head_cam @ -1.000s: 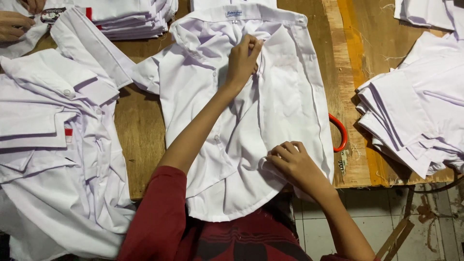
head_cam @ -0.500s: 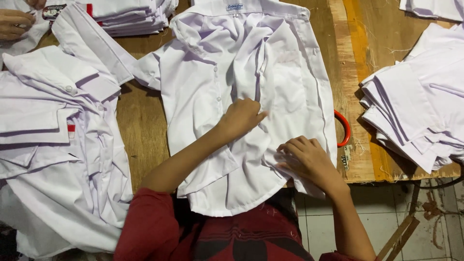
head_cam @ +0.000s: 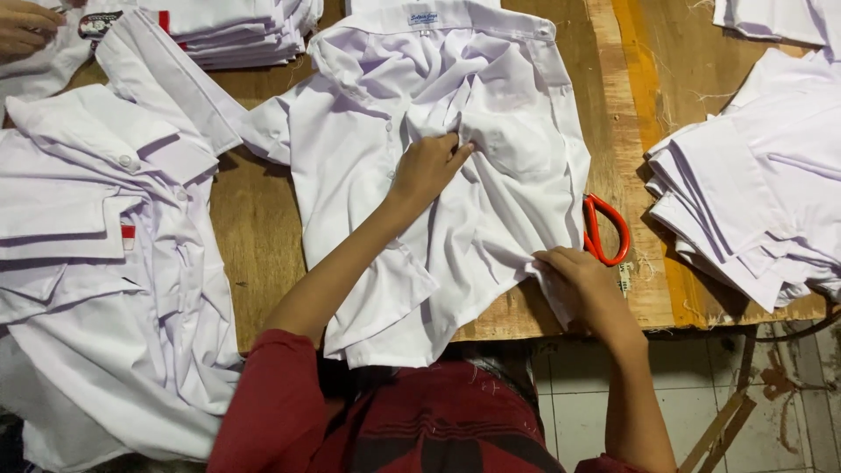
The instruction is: The person uses red-handled scissors to trim loose threads and small fabric pieces from white short-sleeved shirts. They handle the shirts by hand, smoothing the fabric and adjusting the collar area while working at a wooden table.
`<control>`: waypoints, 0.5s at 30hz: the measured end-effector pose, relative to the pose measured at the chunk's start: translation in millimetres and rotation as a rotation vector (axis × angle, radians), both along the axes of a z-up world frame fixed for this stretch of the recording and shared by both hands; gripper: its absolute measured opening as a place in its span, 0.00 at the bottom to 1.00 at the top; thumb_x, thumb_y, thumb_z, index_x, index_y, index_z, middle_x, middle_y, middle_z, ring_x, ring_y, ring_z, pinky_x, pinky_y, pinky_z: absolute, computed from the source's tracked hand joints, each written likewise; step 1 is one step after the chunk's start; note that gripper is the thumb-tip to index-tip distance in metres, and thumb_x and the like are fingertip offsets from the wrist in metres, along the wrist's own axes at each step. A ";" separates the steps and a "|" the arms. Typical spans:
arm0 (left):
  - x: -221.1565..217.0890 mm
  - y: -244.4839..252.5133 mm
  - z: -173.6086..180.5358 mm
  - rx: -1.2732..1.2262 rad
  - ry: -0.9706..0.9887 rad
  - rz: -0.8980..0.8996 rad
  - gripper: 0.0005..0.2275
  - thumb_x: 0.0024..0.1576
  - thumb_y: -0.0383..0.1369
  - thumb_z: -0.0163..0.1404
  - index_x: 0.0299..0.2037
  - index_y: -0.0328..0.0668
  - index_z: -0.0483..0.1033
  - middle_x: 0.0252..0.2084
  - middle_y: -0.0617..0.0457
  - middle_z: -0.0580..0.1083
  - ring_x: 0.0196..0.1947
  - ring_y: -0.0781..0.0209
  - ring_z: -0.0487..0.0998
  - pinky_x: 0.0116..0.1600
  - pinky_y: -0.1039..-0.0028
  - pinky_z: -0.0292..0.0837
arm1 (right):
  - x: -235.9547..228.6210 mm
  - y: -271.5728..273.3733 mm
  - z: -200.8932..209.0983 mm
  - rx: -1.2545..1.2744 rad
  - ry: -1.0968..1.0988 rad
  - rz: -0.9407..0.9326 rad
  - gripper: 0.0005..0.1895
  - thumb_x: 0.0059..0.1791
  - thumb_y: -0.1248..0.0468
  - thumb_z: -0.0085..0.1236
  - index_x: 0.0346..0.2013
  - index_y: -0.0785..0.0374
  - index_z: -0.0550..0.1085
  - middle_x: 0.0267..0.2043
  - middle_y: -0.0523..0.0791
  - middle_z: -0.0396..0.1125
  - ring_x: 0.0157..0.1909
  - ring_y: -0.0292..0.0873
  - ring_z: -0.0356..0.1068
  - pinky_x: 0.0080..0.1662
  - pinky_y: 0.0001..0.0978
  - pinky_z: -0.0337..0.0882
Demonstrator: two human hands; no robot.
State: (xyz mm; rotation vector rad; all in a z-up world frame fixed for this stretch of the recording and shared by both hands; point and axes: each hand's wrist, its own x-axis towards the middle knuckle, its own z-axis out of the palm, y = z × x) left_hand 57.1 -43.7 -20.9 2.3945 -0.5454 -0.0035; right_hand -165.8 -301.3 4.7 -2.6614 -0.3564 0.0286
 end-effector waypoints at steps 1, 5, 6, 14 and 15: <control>-0.6 1.7 -2.6 0.000 0.005 -0.004 0.18 0.63 0.48 0.46 0.35 0.40 0.77 0.27 0.44 0.79 0.34 0.38 0.83 0.36 0.52 0.80 | -1.1 -2.3 0.7 0.000 0.005 -0.004 0.14 0.51 0.56 0.57 0.51 0.49 0.75 0.43 0.41 0.73 0.46 0.48 0.74 0.46 0.37 0.72; -1.6 5.2 -1.6 0.024 -0.023 -0.026 0.19 0.64 0.49 0.44 0.34 0.41 0.75 0.25 0.44 0.78 0.33 0.38 0.83 0.38 0.53 0.80 | -3.1 -7.3 9.6 0.218 0.145 -0.092 0.17 0.50 0.68 0.55 0.53 0.54 0.78 0.43 0.45 0.77 0.49 0.51 0.76 0.50 0.39 0.73; -3.1 5.8 0.3 0.017 -0.025 -0.029 0.19 0.64 0.48 0.44 0.34 0.40 0.75 0.25 0.44 0.78 0.33 0.38 0.83 0.38 0.53 0.80 | -4.2 -7.1 12.8 0.274 0.192 -0.118 0.19 0.49 0.71 0.55 0.54 0.56 0.78 0.44 0.47 0.77 0.50 0.52 0.77 0.50 0.42 0.74; -26.5 29.0 43.6 -0.144 0.041 -0.095 0.18 0.68 0.47 0.37 0.42 0.42 0.71 0.29 0.44 0.78 0.35 0.38 0.82 0.42 0.48 0.77 | 11.7 17.0 67.7 0.146 0.122 0.031 0.27 0.44 0.77 0.54 0.57 0.58 0.74 0.51 0.50 0.73 0.52 0.61 0.73 0.51 0.52 0.73; -34.3 36.1 55.9 -0.164 0.061 -0.111 0.14 0.67 0.45 0.37 0.45 0.46 0.70 0.29 0.45 0.77 0.34 0.39 0.82 0.42 0.48 0.77 | 15.5 25.6 74.0 0.176 0.045 0.069 0.18 0.50 0.74 0.52 0.54 0.61 0.75 0.48 0.50 0.73 0.50 0.58 0.74 0.51 0.48 0.73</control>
